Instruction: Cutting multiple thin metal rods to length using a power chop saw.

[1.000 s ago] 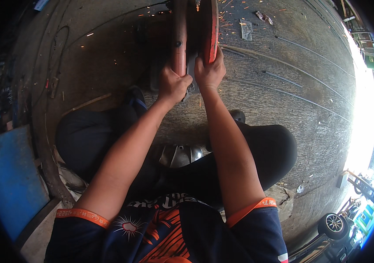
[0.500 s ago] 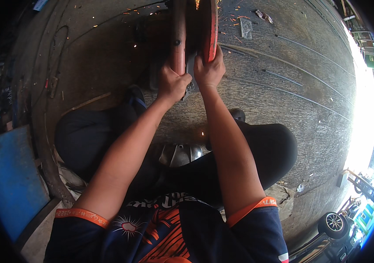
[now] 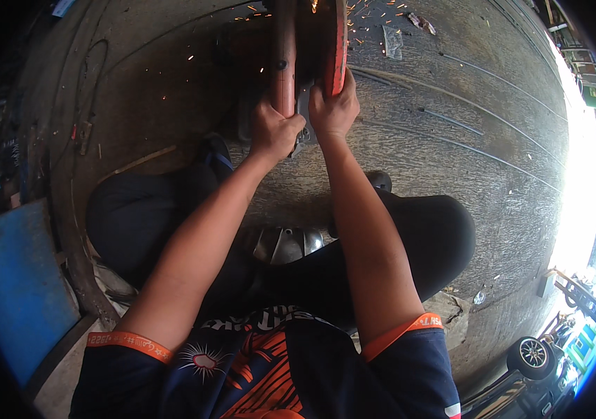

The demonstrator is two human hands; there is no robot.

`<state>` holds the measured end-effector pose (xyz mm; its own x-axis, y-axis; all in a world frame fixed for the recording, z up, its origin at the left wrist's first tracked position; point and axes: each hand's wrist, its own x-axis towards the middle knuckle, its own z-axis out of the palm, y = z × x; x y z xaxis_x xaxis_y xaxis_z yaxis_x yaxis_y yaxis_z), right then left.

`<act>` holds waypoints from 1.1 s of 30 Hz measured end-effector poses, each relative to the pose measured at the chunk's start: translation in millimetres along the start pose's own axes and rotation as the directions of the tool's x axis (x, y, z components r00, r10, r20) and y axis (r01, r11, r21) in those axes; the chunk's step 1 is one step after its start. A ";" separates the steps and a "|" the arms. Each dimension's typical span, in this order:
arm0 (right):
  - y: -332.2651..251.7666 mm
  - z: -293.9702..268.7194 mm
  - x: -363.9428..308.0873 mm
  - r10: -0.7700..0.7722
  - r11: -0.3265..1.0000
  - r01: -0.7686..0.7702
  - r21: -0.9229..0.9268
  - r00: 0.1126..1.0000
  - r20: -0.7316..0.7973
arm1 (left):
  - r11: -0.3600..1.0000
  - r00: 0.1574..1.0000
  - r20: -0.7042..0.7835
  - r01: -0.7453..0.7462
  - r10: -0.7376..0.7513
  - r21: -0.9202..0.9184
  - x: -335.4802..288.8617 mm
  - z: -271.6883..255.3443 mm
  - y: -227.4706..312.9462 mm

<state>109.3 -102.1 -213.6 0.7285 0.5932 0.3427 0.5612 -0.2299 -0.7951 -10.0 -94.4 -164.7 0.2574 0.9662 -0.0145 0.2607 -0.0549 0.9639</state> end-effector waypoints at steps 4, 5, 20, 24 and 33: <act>0.5 0.4 -0.4 0.003 1.000 -0.003 0.008 1.000 -0.002 | 0.998 0.999 -0.024 -0.049 0.048 -0.039 0.3 1.2 -2.3; 0.7 0.6 -0.4 0.007 1.000 -0.007 0.012 1.000 -0.002 | 0.997 0.998 -0.025 -0.062 0.061 -0.043 0.1 1.2 -2.5; 3.9 2.2 -0.9 -0.019 1.000 0.019 0.012 1.000 -0.014 | 0.997 0.997 -0.033 -0.069 0.068 -0.040 0.1 1.5 -2.1; 2.4 1.8 -0.8 -0.009 1.000 0.009 -0.004 1.000 -0.019 | 0.997 0.998 -0.004 -0.062 0.062 -0.035 1.1 0.1 -1.4; 2.6 1.6 -0.8 -0.022 1.000 0.022 0.014 0.999 -0.029 | 0.998 0.999 -0.031 -0.039 0.038 -0.040 -0.6 1.9 -2.7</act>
<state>109.5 -102.0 -216.7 0.7272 0.5756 0.3740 0.5716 -0.2061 -0.7942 -9.0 -95.3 -167.7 0.2381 0.9708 0.0299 0.2134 -0.0823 0.9735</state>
